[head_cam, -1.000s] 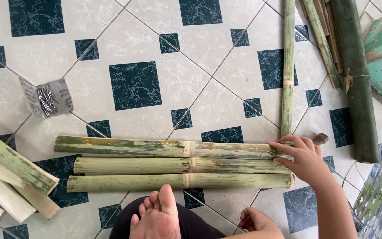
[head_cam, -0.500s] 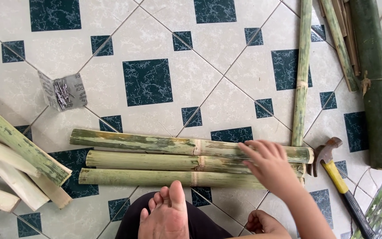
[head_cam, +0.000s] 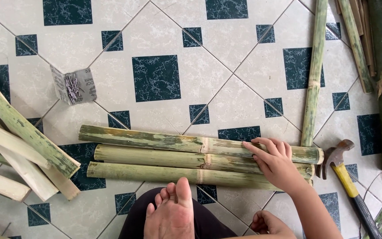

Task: The person arranges bamboo poles on a tiled floor and uses a hammer to drive nails into the joints, securing the pieces together. The person holds the bamboo steady with one hand while hammering with the other.

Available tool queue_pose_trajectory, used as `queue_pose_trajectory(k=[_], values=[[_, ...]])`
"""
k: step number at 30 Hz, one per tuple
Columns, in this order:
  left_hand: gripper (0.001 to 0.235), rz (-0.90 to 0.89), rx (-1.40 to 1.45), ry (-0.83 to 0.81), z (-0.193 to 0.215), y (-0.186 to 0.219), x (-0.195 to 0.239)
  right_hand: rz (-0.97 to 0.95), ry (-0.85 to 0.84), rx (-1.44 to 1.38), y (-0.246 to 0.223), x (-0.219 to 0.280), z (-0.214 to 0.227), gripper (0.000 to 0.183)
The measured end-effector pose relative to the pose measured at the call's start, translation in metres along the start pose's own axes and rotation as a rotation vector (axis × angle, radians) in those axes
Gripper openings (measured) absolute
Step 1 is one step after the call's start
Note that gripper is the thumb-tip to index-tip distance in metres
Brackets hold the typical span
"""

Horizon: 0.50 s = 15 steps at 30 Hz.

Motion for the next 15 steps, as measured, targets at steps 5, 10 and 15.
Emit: queue_pose_trajectory(k=[5,10,15], values=[[0.057,-0.032,-0.669,0.001,0.003,0.0,-0.001,-0.058,0.011,-0.099,0.0,0.0,0.001,0.036],[0.056,-0.228,-0.961,0.161,0.022,-0.019,-0.045,-0.07,-0.012,-0.24,0.0,-0.004,0.007,0.038],[0.059,-0.109,-0.595,0.127,0.016,-0.011,-0.032,-0.036,-0.003,-0.212,0.002,-0.001,0.006,0.041]])
Point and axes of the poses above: each hand's wrist, its own x-axis away from the middle knuckle, its own z-axis out of the back of the hand, y = z × x, the point moved 3 cm from there along -x, towards the middle knuckle, and after that the axes turned 2 degrees about y, right-handed, at the moved point
